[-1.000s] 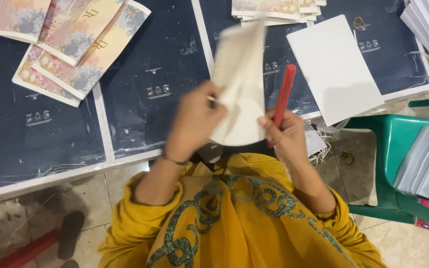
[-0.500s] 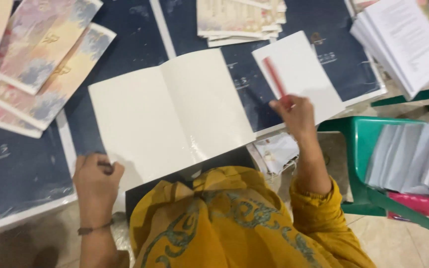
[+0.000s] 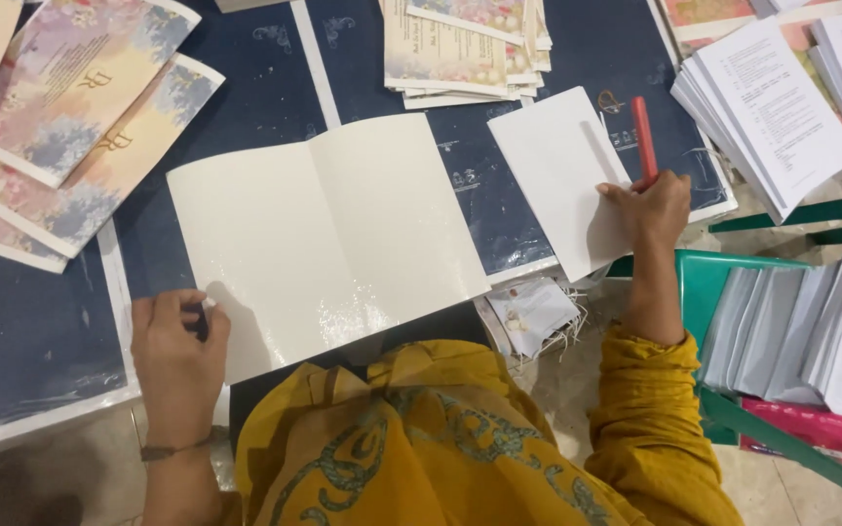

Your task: The person inserts a stack of white paper sheets into a floral-patterned book cover, then folds the cover over the pages and presses down on the spine to secure the binding. This process is repeated for multiple books on a dark blue table.

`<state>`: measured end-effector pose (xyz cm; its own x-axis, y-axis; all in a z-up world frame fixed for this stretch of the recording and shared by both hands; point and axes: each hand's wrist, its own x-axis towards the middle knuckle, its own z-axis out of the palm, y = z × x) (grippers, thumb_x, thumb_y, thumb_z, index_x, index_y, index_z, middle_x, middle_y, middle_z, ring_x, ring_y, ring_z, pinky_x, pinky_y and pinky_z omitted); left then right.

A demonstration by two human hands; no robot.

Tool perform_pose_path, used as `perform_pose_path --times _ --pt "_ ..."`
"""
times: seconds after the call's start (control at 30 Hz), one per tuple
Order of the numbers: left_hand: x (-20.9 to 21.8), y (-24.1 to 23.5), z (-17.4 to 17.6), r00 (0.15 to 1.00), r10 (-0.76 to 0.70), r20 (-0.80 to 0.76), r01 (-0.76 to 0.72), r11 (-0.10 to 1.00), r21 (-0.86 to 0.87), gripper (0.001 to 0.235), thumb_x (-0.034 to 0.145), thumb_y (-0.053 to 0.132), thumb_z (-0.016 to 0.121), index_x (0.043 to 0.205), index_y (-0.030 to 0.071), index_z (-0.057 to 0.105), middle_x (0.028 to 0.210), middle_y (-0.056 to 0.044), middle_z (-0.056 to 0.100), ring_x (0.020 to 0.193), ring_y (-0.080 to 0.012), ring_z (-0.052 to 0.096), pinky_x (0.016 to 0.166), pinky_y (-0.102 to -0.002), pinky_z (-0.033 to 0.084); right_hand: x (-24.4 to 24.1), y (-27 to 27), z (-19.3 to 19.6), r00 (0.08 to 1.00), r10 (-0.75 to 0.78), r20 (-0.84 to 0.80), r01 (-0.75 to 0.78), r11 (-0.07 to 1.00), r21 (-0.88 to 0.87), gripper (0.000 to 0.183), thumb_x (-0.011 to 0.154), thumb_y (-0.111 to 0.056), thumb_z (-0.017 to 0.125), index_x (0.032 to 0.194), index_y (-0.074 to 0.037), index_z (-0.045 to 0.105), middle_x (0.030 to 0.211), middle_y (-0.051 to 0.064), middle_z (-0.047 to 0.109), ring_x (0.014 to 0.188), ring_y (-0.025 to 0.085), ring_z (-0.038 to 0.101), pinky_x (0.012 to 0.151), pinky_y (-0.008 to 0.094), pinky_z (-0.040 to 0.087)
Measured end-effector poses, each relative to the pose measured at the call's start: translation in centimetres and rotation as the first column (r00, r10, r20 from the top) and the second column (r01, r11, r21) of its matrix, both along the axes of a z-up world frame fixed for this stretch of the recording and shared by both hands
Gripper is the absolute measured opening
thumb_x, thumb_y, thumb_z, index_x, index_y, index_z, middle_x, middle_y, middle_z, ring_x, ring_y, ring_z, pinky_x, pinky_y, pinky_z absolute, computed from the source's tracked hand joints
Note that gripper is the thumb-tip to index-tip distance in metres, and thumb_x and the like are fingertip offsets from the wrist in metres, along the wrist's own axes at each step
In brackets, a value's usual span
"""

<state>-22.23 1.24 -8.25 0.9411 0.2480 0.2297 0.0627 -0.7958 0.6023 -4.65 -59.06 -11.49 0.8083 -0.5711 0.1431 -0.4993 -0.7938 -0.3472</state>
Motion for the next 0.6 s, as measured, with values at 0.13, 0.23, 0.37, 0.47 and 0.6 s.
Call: perform_pose_path --times 0.13,0.23,0.37,0.47,0.6 --pt "0.1 -0.6 0.2 0.999 -0.033 0.013 0.034 0.998 -0.061 0.019 0.098 0.003 0.068 0.115 -0.006 0.067 0.115 -0.021 0.056 0.088 -0.0289 0.066 0.08 -0.043 0.055 0.5 -1.4 -0.7 0.998 0.014 -0.065 -0.017 0.998 -0.053 0.074 0.075 -0.067 0.099 0.1 -0.005 0.066 0.102 0.015 0.067 0.089 0.037 0.065 0.065 0.051 0.052" --pt "0.0 -0.5 -0.2 1.0 -0.029 0.011 0.029 0.998 -0.052 0.018 0.098 0.005 0.07 0.114 -0.003 0.068 0.117 -0.02 0.057 0.088 -0.0272 0.067 0.083 -0.042 0.055 0.5 -1.9 -0.8 0.998 0.054 -0.044 -0.055 0.998 -0.03 0.069 0.074 -0.067 0.099 0.09 -0.008 0.066 0.096 0.012 0.07 0.085 0.036 0.068 0.066 0.051 0.054" --pt "-0.3 -0.2 0.2 0.998 -0.046 0.046 0.048 0.998 -0.04 0.015 0.098 0.002 0.071 0.112 -0.004 0.068 0.114 -0.02 0.058 0.087 -0.0292 0.066 0.08 -0.041 0.058 0.6 -2.6 -0.3 0.997 0.019 -0.073 -0.021 0.999 -0.034 0.074 0.073 -0.07 0.099 0.096 -0.009 0.062 0.102 0.012 0.065 0.088 0.034 0.065 0.068 0.049 0.053" --pt "-0.5 -0.2 0.4 0.997 -0.054 0.046 0.056 0.997 -0.044 0.016 0.098 0.001 0.071 0.112 -0.005 0.068 0.114 -0.021 0.058 0.093 -0.0305 0.064 0.085 -0.041 0.058 -0.1 -2.5 0.4 0.997 -0.007 -0.072 0.006 1.0 -0.022 0.074 0.074 -0.071 0.099 0.096 -0.011 0.062 0.097 0.01 0.069 0.083 0.031 0.065 0.065 0.046 0.052" --pt "-0.2 -0.4 0.2 0.994 -0.082 0.067 0.083 0.996 -0.019 0.018 0.097 0.002 0.068 0.113 -0.005 0.069 0.113 -0.02 0.058 0.106 -0.0337 0.06 0.092 -0.044 0.053 -0.6 -3.2 0.0 0.999 -0.036 0.004 0.036 0.989 -0.141 0.08 0.069 -0.075 0.102 0.094 -0.012 0.06 0.093 0.007 0.068 0.079 0.032 0.066 0.065 0.049 0.051"
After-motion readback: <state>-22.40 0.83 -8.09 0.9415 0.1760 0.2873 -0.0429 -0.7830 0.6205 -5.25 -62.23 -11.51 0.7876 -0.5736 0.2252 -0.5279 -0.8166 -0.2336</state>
